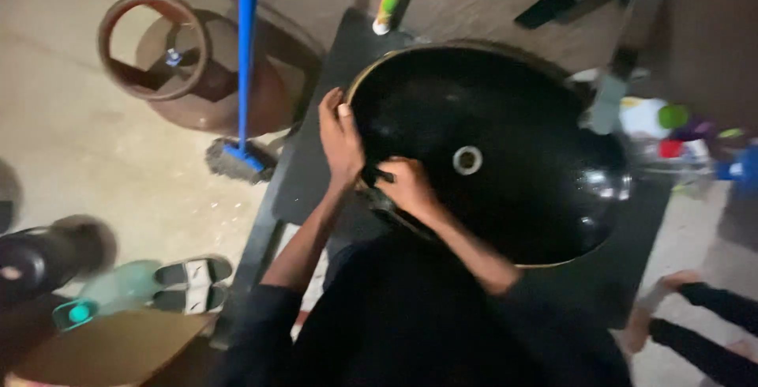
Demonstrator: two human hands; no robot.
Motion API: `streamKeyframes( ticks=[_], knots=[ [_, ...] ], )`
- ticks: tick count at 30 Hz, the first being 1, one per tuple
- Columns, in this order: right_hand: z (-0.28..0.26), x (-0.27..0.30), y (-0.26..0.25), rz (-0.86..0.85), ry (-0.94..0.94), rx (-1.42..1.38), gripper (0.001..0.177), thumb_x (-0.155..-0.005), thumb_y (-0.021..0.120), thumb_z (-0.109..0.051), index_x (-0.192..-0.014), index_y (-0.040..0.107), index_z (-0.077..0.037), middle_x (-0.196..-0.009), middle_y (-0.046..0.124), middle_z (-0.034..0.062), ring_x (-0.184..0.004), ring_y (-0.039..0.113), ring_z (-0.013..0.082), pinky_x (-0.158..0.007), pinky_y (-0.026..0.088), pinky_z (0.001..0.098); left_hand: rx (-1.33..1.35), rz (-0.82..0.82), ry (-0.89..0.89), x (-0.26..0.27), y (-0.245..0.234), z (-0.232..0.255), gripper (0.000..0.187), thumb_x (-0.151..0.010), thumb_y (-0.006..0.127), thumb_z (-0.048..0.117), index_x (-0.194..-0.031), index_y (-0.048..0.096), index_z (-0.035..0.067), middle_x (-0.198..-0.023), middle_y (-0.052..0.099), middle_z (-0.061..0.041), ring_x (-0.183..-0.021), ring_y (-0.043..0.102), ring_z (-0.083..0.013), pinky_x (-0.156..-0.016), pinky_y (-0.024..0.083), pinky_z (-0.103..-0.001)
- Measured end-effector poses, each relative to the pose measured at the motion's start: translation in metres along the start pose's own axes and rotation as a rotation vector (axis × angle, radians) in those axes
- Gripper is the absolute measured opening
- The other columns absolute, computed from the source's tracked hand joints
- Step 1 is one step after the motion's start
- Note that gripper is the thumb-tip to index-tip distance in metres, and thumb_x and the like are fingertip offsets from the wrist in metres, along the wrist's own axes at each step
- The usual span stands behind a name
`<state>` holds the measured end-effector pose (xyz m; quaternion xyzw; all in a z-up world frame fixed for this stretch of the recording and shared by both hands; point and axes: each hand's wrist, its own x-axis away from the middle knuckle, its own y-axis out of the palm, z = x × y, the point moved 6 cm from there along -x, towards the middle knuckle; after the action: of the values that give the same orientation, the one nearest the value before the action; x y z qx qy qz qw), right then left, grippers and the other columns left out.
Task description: Cleaning a black bathroom vessel sink using a sponge and water.
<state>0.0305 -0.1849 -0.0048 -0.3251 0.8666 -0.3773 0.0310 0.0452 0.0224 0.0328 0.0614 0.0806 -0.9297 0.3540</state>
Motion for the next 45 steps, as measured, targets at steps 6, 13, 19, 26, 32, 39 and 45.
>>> streamKeyframes(
  ticks=[6, 13, 19, 26, 32, 39, 45],
  knots=[
    [0.186, 0.101, -0.054, -0.124, -0.069, 0.055, 0.027, -0.087, 0.076, -0.014, -0.114, 0.077, -0.013, -0.122, 0.071, 0.0124, -0.117, 0.067, 0.0273, -0.1, 0.052, 0.0421, -0.012, 0.029, 0.004, -0.005, -0.005, 0.002, 0.048, -0.112, 0.038, 0.035, -0.138, 0.052, -0.004, -0.134, 0.061, -0.023, -0.128, 0.059, -0.0348, -0.111, 0.043, -0.041],
    [0.234, 0.199, -0.16, -0.503, 0.483, 0.441, 0.02, -0.099, 0.059, -0.027, -0.112, 0.074, -0.02, -0.106, 0.069, 0.0043, -0.098, 0.069, 0.0174, -0.09, 0.06, 0.0344, -0.099, -0.02, -0.008, -0.003, 0.002, -0.007, 0.047, -0.113, 0.038, 0.035, -0.136, 0.055, -0.003, -0.133, 0.061, -0.023, -0.126, 0.058, -0.037, -0.111, 0.042, -0.044],
    [-0.006, 0.016, -0.005, -0.102, -0.01, -0.014, 0.027, -0.082, 0.079, -0.015, -0.109, 0.078, -0.01, -0.104, 0.072, 0.0135, -0.105, 0.07, 0.0297, -0.094, 0.057, 0.0425, -0.115, -0.004, -0.066, -0.005, 0.002, -0.002, 0.049, -0.112, 0.037, 0.037, -0.135, 0.056, -0.002, -0.13, 0.063, -0.02, -0.121, 0.06, -0.0338, -0.107, 0.043, -0.04],
    [0.23, 0.193, -0.131, -0.229, 0.363, 0.131, 0.034, -0.094, 0.062, -0.022, -0.127, 0.071, -0.022, -0.149, 0.054, 0.012, -0.106, 0.069, 0.0232, -0.095, 0.055, 0.0428, -0.072, 0.001, 0.041, 0.0, 0.005, -0.006, 0.05, -0.114, 0.035, 0.04, -0.135, 0.054, -0.001, -0.131, 0.062, -0.02, -0.125, 0.06, -0.0321, -0.112, 0.043, -0.041],
    [0.168, 0.16, -0.102, -0.456, 0.82, 0.04, 0.031, -0.102, 0.054, -0.03, -0.124, 0.073, -0.019, -0.109, 0.071, 0.0077, -0.091, 0.07, 0.0199, -0.082, 0.062, 0.0392, -0.118, -0.06, 0.04, -0.007, 0.012, -0.012, 0.051, -0.113, 0.038, 0.041, -0.135, 0.055, -0.002, -0.13, 0.062, -0.021, -0.123, 0.059, -0.0325, -0.11, 0.042, -0.041],
    [0.047, 0.046, 0.016, -0.031, -0.014, -0.085, 0.026, -0.084, 0.076, -0.015, -0.109, 0.077, -0.007, -0.106, 0.071, 0.0129, -0.102, 0.068, 0.0274, -0.091, 0.055, 0.0434, -0.054, -0.111, -0.005, 0.003, 0.006, -0.006, 0.058, -0.114, 0.032, 0.047, -0.134, 0.053, -0.004, -0.129, 0.062, -0.019, -0.121, 0.059, -0.0308, -0.109, 0.044, -0.04],
    [0.212, 0.217, -0.17, -0.103, 0.71, 0.006, 0.028, -0.105, 0.052, -0.025, -0.123, 0.07, -0.014, -0.11, 0.069, 0.0122, -0.093, 0.069, 0.0246, -0.083, 0.058, 0.0423, -0.035, -0.088, 0.009, -0.01, 0.007, -0.022, 0.062, -0.113, 0.032, 0.05, -0.135, 0.052, -0.004, -0.131, 0.06, -0.021, -0.124, 0.058, -0.0311, -0.11, 0.042, -0.041]
  ],
)
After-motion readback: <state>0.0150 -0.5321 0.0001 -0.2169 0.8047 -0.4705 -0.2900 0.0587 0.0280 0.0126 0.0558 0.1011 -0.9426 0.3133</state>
